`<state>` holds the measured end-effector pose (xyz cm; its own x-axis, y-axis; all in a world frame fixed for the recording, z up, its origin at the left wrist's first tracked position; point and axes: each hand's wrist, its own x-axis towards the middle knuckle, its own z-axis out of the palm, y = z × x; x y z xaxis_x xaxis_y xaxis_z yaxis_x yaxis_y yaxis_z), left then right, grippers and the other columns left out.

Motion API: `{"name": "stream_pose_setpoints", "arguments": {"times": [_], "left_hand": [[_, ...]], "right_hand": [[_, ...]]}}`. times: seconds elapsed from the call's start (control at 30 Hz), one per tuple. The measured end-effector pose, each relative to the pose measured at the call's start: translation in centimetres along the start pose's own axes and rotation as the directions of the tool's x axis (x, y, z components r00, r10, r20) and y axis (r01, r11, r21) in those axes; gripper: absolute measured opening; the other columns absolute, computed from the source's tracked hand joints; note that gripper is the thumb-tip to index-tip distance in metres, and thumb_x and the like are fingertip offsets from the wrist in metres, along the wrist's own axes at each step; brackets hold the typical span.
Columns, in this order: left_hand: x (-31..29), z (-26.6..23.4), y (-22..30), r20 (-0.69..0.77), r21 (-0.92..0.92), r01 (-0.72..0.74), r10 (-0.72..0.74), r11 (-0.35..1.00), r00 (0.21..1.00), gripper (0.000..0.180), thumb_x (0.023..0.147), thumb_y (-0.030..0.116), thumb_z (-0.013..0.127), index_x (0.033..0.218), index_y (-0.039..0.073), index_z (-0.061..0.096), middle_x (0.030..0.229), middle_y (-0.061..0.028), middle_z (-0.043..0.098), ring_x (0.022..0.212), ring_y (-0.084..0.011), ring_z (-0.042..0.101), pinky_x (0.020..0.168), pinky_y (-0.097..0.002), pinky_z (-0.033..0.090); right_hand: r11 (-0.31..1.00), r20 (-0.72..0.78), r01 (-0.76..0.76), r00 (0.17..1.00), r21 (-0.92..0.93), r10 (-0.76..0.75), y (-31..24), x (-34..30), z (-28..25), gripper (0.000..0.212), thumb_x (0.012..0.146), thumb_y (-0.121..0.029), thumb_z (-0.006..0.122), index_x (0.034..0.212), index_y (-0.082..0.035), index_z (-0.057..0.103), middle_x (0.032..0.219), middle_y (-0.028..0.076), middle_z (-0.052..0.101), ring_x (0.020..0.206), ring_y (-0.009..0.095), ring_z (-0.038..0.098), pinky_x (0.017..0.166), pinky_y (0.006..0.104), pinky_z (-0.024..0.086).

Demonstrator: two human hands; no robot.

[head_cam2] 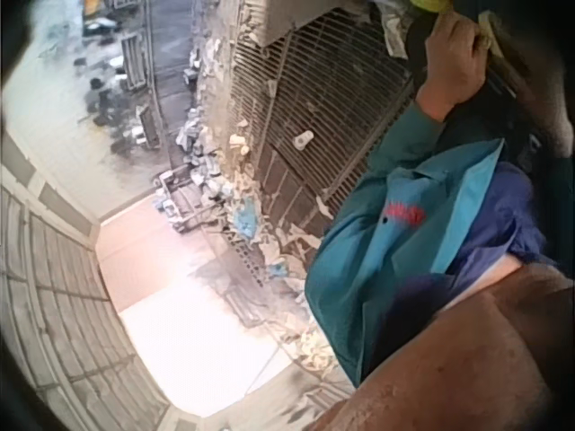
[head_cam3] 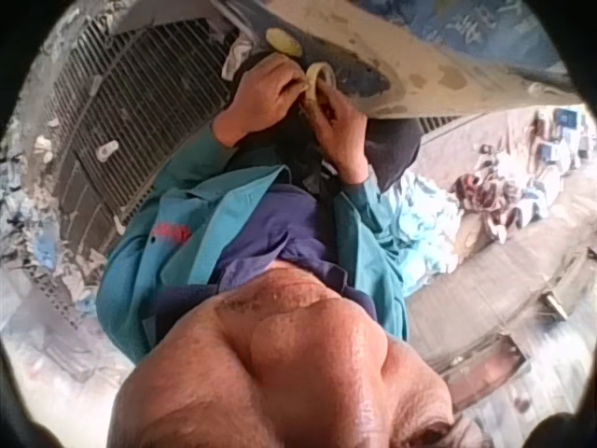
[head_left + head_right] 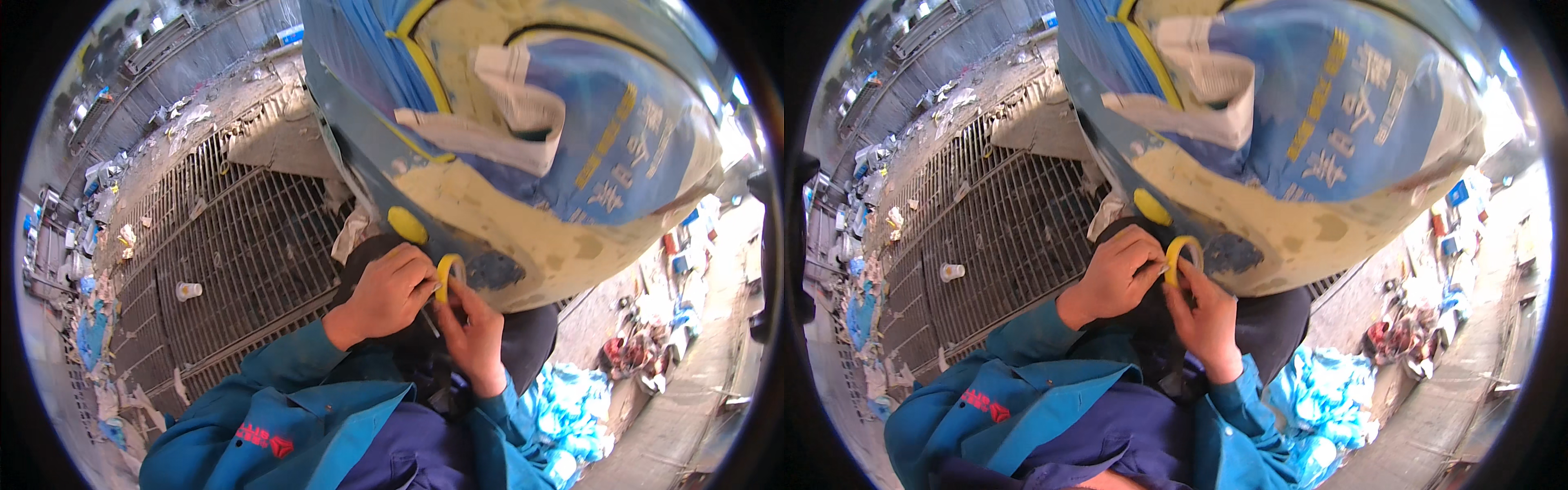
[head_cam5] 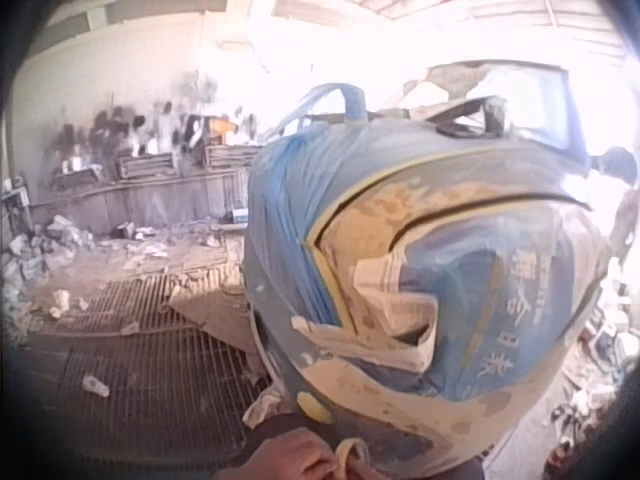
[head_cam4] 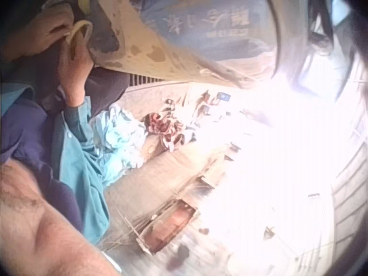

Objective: The person applies yellow masking tape and newspaper to the rear of a car, covering the taillight and surrounding bodywork. They smooth the tape and paper to secure the mask before moving to the front of the vehicle.

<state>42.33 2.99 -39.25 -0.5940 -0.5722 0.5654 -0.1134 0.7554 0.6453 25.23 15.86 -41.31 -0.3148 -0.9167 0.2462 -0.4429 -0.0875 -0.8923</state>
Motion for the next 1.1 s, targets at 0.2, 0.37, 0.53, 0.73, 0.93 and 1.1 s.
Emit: {"name": "stream_pose_setpoints", "arguments": {"times": [0.2, 0.37, 0.53, 0.73, 0.93, 1.1], "left_hand": [[5.3, -4.5, -0.3, -0.334, -0.518, 0.153, -0.363, 0.842, 0.870, 0.008, 0.109, 0.004, 0.076, 0.107, 0.001, 0.069, 0.096, -0.0064, 0.067, 0.084, -0.0160, 0.067, 0.077, -0.0344, 0.056], [5.1, -6.5, 0.8, -0.097, -0.182, 0.095, -0.113, 0.979, 0.989, 0.004, 0.116, 0.002, 0.068, 0.116, -0.001, 0.069, 0.112, -0.0068, 0.072, 0.094, -0.0114, 0.069, 0.084, -0.0280, 0.058], [3.1, -3.3, 2.3, 0.120, -0.585, 0.396, -0.408, 0.708, 0.905, 0.016, 0.114, 0.001, 0.070, 0.127, -0.005, 0.077, 0.117, -0.0093, 0.078, 0.103, -0.0127, 0.074, 0.090, -0.0292, 0.060], [1.8, -3.2, 3.3, -0.077, -0.357, 0.144, -0.183, 0.923, 0.980, 0.025, 0.103, -0.004, 0.077, 0.128, -0.004, 0.079, 0.116, -0.0144, 0.078, 0.100, -0.0212, 0.078, 0.088, -0.0331, 0.062], [1.8, -2.6, 3.6, -0.142, -0.315, 0.104, -0.156, 0.943, 0.978, 0.024, 0.097, -0.004, 0.081, 0.121, -0.004, 0.081, 0.113, -0.0167, 0.079, 0.098, -0.0257, 0.081, 0.087, -0.0348, 0.063], [1.8, -2.5, 3.2, -0.183, -0.263, 0.017, -0.067, 0.965, 0.981, 0.017, 0.096, -0.004, 0.083, 0.112, -0.001, 0.080, 0.106, -0.0142, 0.081, 0.096, -0.0269, 0.081, 0.086, -0.0356, 0.062]], "right_hand": [[0.963, -0.056, -0.253, 0.967, -0.091, 0.249, -0.3, 0.5, -2.6, 0.041, 0.105, -0.011, 0.083, 0.144, -0.004, 0.075, 0.071, 0.007, 0.069, 0.062, 0.009, 0.063, 0.064, 0.0306, 0.053], [0.966, -0.081, -0.011, 0.996, 0.259, 0.033, -1.5, 0.6, -4.2, 0.033, 0.115, -0.002, 0.066, 0.147, 0.002, 0.063, 0.085, 0.003, 0.072, 0.075, 0.006, 0.065, 0.070, 0.0244, 0.051], [0.965, -0.095, 0.183, 0.981, 0.189, -0.168, -3.0, 1.5, -3.6, 0.039, 0.112, 0.003, 0.068, 0.150, 0.004, 0.059, 0.098, 0.007, 0.074, 0.090, 0.010, 0.069, 0.084, 0.0255, 0.053], [0.964, -0.111, 0.233, 0.969, 0.131, -0.219, -2.9, 1.8, -2.4, 0.041, 0.108, 0.006, 0.074, 0.147, 0.005, 0.060, 0.116, 0.014, 0.078, 0.103, 0.016, 0.075, 0.096, 0.0311, 0.059], [0.943, -0.052, 0.212, 0.977, 0.255, -0.206, -2.2, 1.7, -1.2, 0.042, 0.108, 0.008, 0.073, 0.147, 0.005, 0.059, 0.130, 0.016, 0.077, 0.119, 0.019, 0.075, 0.109, 0.0336, 0.057], [0.906, 0.000, 0.076, 0.996, 0.417, -0.084, -2.9, 1.4, -0.9, 0.050, 0.110, 0.010, 0.069, 0.156, 0.003, 0.052, 0.132, 0.015, 0.077, 0.123, 0.019, 0.074, 0.110, 0.0330, 0.056]]}}
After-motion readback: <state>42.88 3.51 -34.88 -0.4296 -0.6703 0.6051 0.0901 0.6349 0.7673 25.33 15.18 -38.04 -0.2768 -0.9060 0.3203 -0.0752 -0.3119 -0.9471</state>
